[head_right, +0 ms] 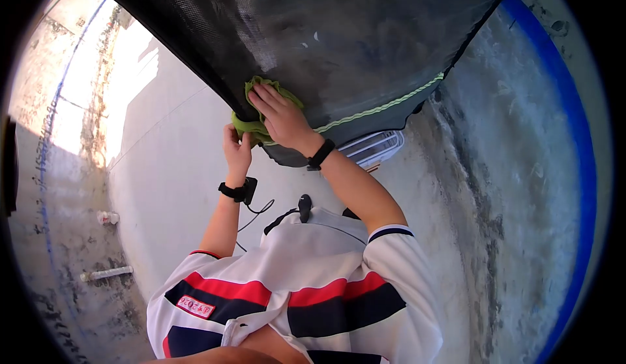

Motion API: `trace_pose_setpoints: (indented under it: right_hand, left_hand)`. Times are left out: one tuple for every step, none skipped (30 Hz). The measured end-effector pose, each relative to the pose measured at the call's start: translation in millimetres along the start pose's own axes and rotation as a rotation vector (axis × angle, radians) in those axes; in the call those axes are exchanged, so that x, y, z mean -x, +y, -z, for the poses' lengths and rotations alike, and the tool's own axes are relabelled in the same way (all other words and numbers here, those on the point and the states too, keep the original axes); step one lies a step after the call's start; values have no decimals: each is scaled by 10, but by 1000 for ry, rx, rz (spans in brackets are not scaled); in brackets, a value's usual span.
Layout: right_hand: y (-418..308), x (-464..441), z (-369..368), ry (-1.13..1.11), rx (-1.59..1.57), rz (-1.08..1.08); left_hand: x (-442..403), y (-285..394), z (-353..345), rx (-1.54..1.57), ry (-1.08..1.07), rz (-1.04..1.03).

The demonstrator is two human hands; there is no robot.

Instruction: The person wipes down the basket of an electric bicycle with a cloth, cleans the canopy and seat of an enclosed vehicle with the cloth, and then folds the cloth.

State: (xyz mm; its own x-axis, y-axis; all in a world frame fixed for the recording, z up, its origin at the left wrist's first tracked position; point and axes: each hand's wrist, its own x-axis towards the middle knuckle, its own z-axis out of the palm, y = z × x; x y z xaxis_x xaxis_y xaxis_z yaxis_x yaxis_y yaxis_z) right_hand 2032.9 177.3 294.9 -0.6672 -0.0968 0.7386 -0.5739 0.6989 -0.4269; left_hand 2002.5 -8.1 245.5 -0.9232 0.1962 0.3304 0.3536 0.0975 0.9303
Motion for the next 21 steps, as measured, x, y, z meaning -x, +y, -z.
trace_pose_setpoints:
  right_hand:
    - [29,51,23,-24,50,-22]
    - [66,94,48,-49,102,-41]
    - [97,151,39,-40,204,-70]
    - [142,219,69,-48,244,-86]
    - [211,268,119,-55,288,-97]
    - [274,311,174,-61,333,-105]
    - [333,346,230,-62,368,-109]
    - [394,367,288,-52,391,-109]
    - [451,395,347,-43,412,-110]
    - [510,436,410,-37,431,-111]
    - [585,473,486,-22,438,-134]
    - [661,504,572,-9,446,-157]
    - [736,556,659,2,453,-181]
    - [819,614,757,17,460,-198]
    - [903,663,870,32,468,-215]
    - [985,724,984,47,475,-234]
    - [1067,796,1109,57,464,-249]
    - [1161,885,1217,75,487,-285]
    - [1250,967,1316,93,512,-322]
    - [1333,1051,1414,109,536,-359]
    - [1412,1131,1512,124,547,-388]
  left_hand:
    - [34,-18,4,4,-6,-6]
    - [65,-38,-27,9,-11,-14]
    - [82,99,-72,-200,30,-228]
    - [139,104,-100,-344,66,-297]
    - [167,100,-127,-484,105,-372]
    - [192,102,-159,-623,145,-448]
    - [210,110,-198,-499,95,-328]
    - [221,123,-234,-375,47,-209]
    - [237,177,-281,-252,-1,-90]
    - [261,225,-351,-244,15,-88]
    - [262,275,-457,-233,32,-88]
    - [248,337,-568,-221,49,-87]
    - [241,356,-670,-157,59,-89]
    - [224,361,-775,-94,68,-90]
    - [202,367,-876,-30,76,-90]
    - [180,375,-971,-15,64,-95]
    - [154,383,-1069,-1,49,-100]
    - [131,387,-1171,14,34,-106]
    - [115,396,-1271,-34,3,-103]
    - [111,405,-1384,-80,-29,-99]
    - [106,410,-1499,-127,-60,-95]
